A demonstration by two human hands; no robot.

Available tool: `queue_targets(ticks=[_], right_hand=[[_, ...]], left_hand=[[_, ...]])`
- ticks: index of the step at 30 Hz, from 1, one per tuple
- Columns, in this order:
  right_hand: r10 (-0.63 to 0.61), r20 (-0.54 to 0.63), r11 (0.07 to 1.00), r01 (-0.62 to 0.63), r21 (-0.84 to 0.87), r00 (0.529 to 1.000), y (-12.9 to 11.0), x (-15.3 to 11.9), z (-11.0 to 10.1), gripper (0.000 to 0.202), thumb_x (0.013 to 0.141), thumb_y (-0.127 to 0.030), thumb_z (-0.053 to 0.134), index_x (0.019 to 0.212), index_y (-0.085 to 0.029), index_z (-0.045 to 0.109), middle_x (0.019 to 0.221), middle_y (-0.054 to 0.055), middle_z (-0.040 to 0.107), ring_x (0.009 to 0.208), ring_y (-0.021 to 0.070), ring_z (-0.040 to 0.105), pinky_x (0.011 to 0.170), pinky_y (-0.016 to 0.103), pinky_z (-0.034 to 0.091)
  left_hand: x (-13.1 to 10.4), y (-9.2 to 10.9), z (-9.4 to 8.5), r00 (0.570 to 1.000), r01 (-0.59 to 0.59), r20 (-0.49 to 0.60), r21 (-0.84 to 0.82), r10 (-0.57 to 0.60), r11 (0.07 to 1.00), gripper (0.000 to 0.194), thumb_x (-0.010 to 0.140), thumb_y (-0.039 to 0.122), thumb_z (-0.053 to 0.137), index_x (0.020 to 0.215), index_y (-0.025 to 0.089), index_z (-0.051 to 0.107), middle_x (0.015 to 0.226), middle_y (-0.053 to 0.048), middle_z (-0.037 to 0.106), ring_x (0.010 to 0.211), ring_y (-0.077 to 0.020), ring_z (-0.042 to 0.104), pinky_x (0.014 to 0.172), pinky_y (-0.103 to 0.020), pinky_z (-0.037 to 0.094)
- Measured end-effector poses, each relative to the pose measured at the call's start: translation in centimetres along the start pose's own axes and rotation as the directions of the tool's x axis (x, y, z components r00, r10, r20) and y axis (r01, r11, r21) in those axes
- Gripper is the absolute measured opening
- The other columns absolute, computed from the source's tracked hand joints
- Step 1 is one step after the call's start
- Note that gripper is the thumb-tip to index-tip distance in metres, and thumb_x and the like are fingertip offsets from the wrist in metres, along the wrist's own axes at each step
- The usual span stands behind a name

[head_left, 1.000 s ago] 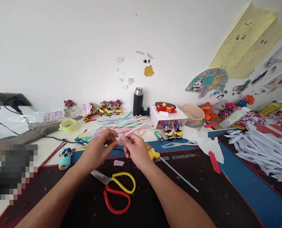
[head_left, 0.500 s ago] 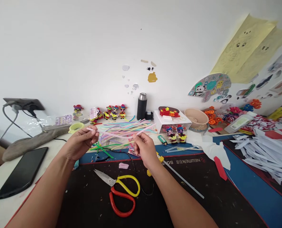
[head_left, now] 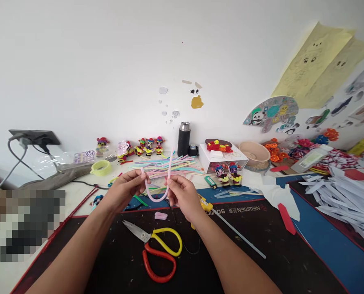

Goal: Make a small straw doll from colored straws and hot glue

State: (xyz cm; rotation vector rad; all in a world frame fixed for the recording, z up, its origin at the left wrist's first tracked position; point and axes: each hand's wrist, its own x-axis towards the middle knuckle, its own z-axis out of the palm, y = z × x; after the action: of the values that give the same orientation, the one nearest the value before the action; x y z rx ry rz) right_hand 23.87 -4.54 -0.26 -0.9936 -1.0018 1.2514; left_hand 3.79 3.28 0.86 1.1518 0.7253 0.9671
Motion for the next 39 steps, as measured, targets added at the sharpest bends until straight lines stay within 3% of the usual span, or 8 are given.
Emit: queue_targets(ticks=[5, 9, 21, 33, 39], right_hand=[[0.083, 0.156, 0.993, -0.069, -0.098, 0.984, 0.6, -0.6, 0.6, 0.033, 0.089, -0.050, 0.070, 0.081, -0.019, 0.063, 0.054, -0.006, 0.056, 0.037, 0.0071, 0.046, 0.040, 0.020, 0.032], [0.103, 0.230, 0.981, -0.061, -0.185, 0.968, 0.9, -0.9, 1.0, 0.031, 0.092, -0.047, 0.069, 0.081, -0.019, 0.062, 0.052, -0.007, 0.055, 0.039, 0.0081, 0.047, 0.044, 0.021, 0.037], [0.113, 0.282, 0.955, -0.026, -0.296, 0.953, 0.4, -1.6, 1.4, 0.034, 0.097, -0.046, 0.064, 0.074, -0.021, 0.060, 0.048, -0.007, 0.051, 0.039, 0.0099, 0.047, 0.046, 0.021, 0.036], [0.131, 0.298, 0.938, -0.022, -0.345, 0.945, 0.7, -1.7, 1.4, 0.027, 0.098, -0.034, 0.062, 0.075, -0.021, 0.059, 0.046, -0.008, 0.050, 0.039, 0.0097, 0.047, 0.047, 0.020, 0.037], [0.146, 0.303, 0.939, -0.035, -0.343, 0.942, 1.0, -1.6, 1.4, 0.028, 0.097, -0.037, 0.064, 0.074, -0.021, 0.060, 0.046, -0.008, 0.050, 0.039, 0.0097, 0.047, 0.044, 0.020, 0.036]], left_hand=[[0.1, 0.2, 0.4, 0.996, -0.030, -0.090, -0.088, 0.022, 0.996, 0.038, 0.068, 0.045, 0.096, 0.076, 0.015, 0.075, 0.072, -0.003, 0.069, 0.053, -0.0078, 0.051, 0.045, -0.018, 0.038], [0.0, 0.4, 0.7, 0.996, -0.014, -0.087, -0.071, 0.008, 0.997, 0.040, 0.066, 0.046, 0.097, 0.075, 0.014, 0.075, 0.067, -0.002, 0.066, 0.054, -0.0087, 0.053, 0.047, -0.018, 0.041], [0.1, -0.1, 0.6, 0.997, 0.061, -0.044, 0.035, -0.059, 0.998, 0.041, 0.064, 0.048, 0.097, 0.077, 0.015, 0.075, 0.062, -0.001, 0.067, 0.054, -0.0118, 0.057, 0.049, -0.021, 0.044], [-0.1, 0.4, 0.8, 0.996, 0.070, -0.047, -0.059, -0.072, 0.996, 0.041, 0.062, 0.043, 0.099, 0.080, 0.012, 0.080, 0.059, -0.001, 0.063, 0.053, -0.0095, 0.051, 0.046, -0.019, 0.039], [0.0, 0.3, 0.6, 0.997, 0.068, -0.039, -0.039, -0.069, 0.997, 0.039, 0.060, 0.043, 0.100, 0.077, 0.013, 0.080, 0.058, -0.002, 0.064, 0.053, -0.0101, 0.052, 0.047, -0.019, 0.040]])
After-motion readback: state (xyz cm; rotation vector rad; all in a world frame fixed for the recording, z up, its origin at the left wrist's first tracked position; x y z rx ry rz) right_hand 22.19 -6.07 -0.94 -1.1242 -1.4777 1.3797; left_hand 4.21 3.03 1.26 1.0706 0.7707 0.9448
